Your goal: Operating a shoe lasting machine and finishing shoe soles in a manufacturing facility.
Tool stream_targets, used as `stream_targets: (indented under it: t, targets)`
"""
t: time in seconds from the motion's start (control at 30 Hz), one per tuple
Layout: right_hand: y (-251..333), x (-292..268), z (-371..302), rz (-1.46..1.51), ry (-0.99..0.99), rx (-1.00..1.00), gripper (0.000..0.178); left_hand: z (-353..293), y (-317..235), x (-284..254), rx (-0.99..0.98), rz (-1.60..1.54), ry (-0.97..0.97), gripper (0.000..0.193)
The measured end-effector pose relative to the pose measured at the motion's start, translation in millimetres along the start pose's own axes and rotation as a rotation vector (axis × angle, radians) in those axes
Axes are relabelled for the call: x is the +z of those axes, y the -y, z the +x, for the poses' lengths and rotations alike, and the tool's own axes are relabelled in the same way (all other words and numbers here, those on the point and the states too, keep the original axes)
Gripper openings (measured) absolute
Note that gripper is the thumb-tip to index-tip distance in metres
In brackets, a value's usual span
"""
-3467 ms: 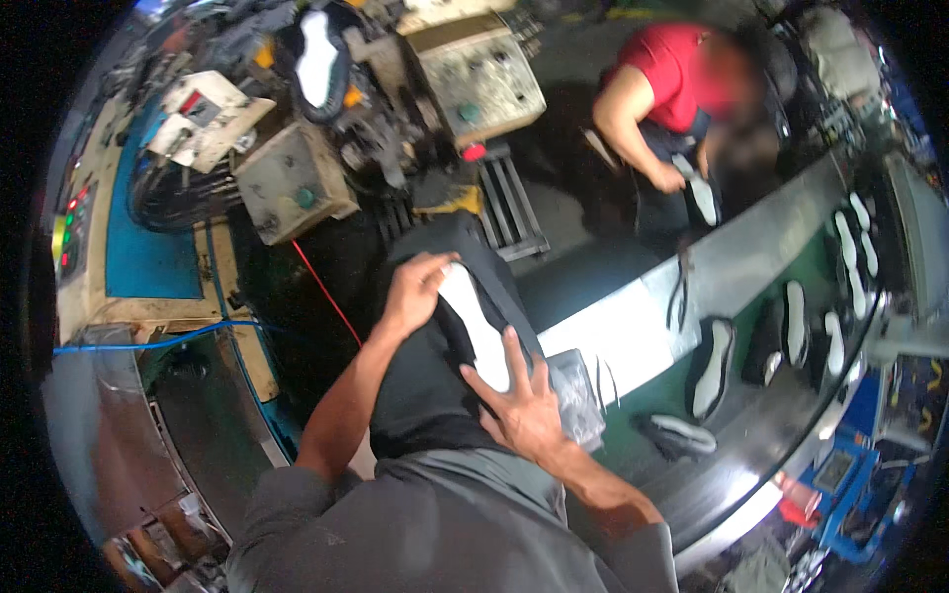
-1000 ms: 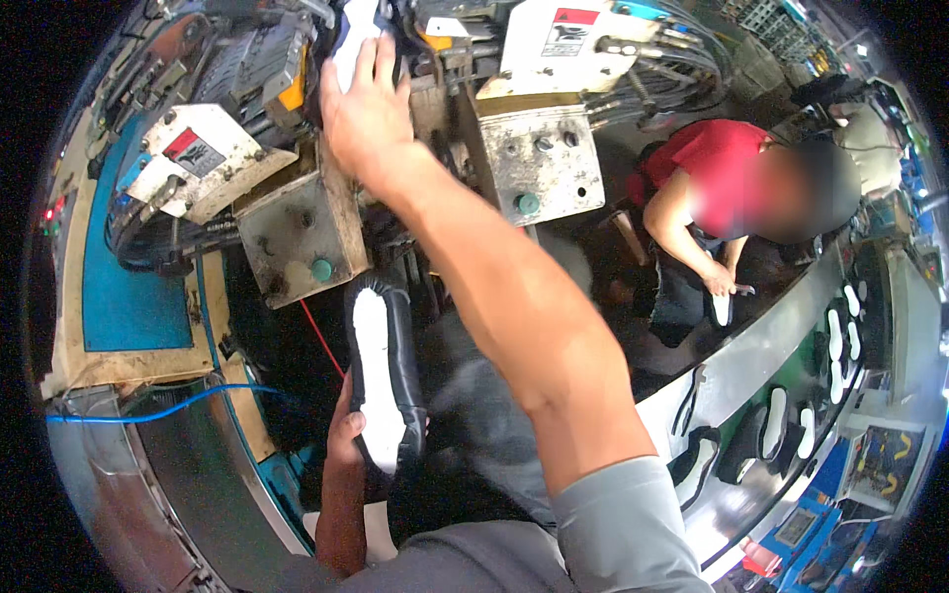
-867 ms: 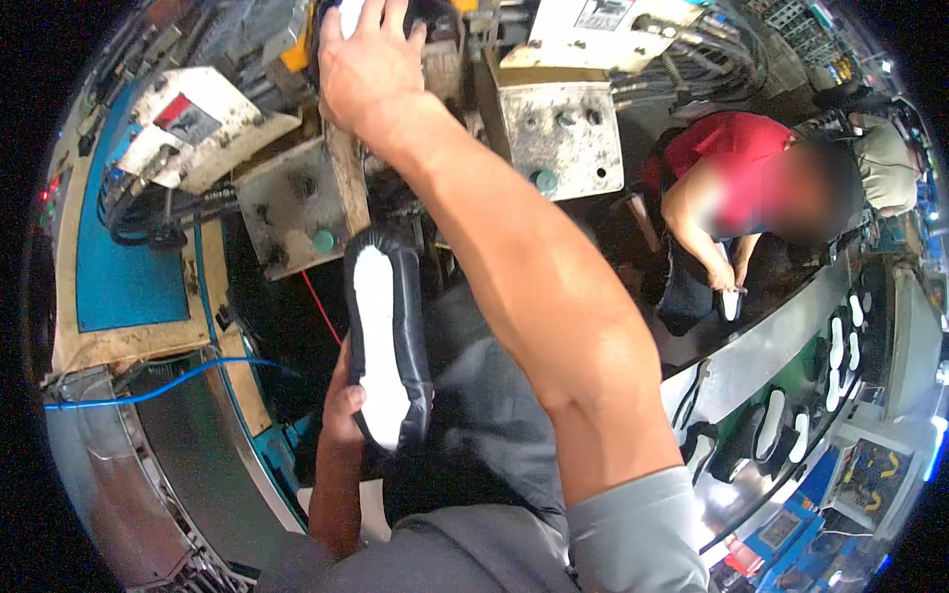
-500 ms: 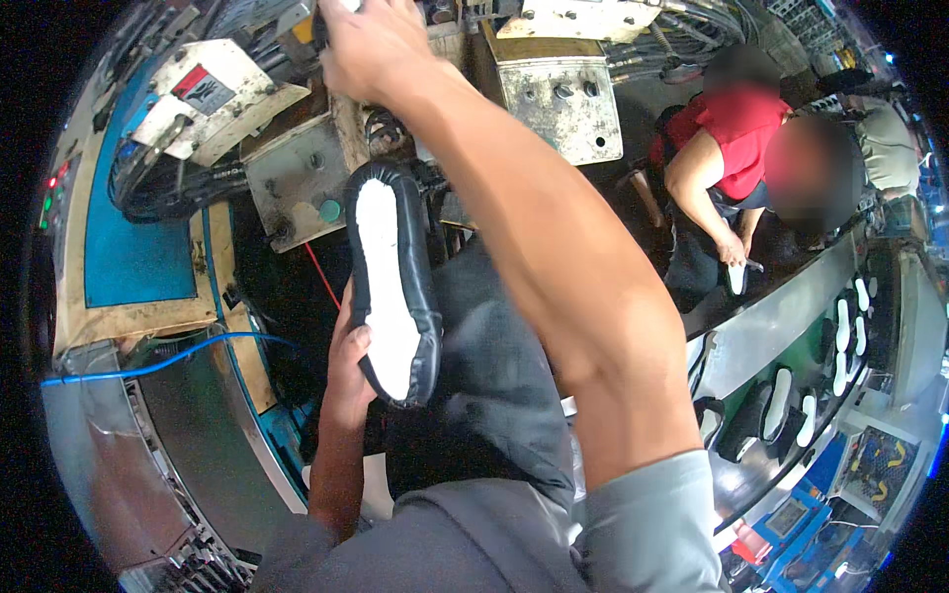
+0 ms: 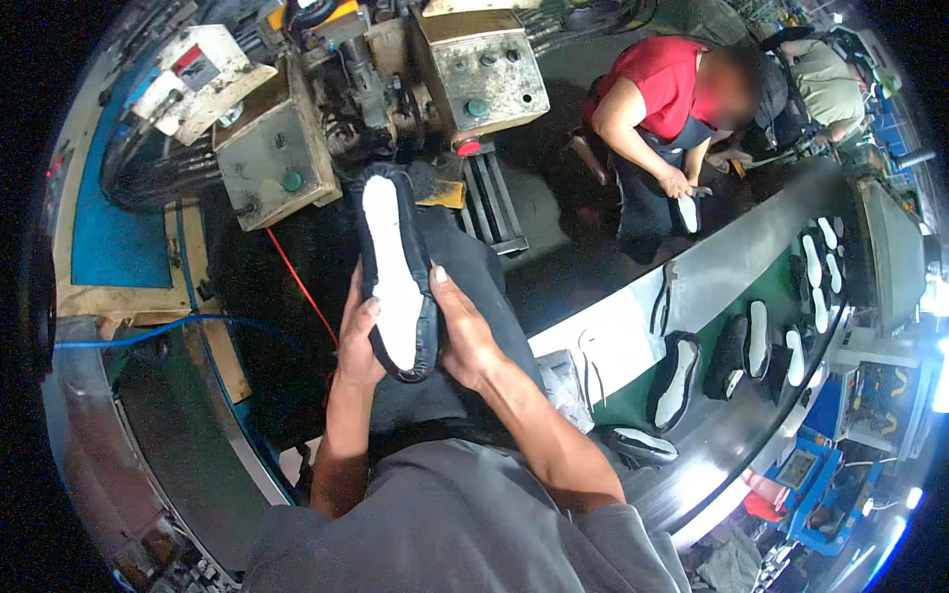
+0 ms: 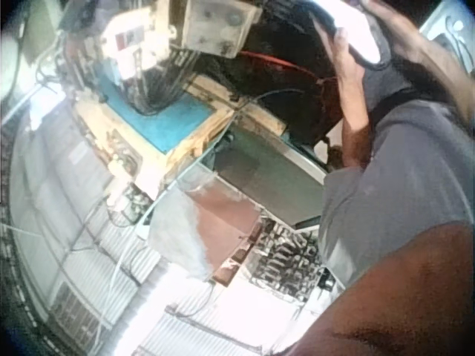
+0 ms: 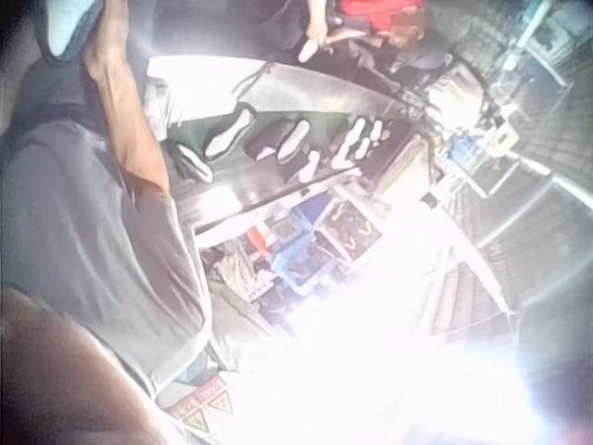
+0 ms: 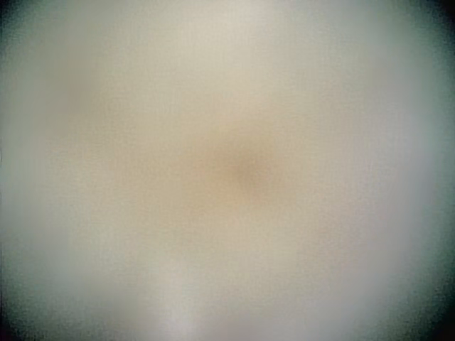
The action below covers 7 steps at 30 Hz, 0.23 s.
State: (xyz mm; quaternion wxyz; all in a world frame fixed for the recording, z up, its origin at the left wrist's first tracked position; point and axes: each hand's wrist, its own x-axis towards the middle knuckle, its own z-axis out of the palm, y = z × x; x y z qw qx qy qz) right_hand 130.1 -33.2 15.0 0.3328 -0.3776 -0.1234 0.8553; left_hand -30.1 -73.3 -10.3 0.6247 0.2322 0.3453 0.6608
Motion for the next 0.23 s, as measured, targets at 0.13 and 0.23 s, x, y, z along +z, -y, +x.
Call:
stream_targets:
  t: [0.13, 0.23]
  targets:
    - [-3.5, -2.6, -40.4, -0.368, 0.081, -0.207, 0.101, -17.6, 17.3, 8.2, 0.075, 0.011, -0.019, 0.091]
    - [1.8, -16.3, -41.4, -0.623, 0.102, -0.228, 0.103, -21.8, 22.8, 14.1, 0.085, 0.034, 0.029, 0.093]
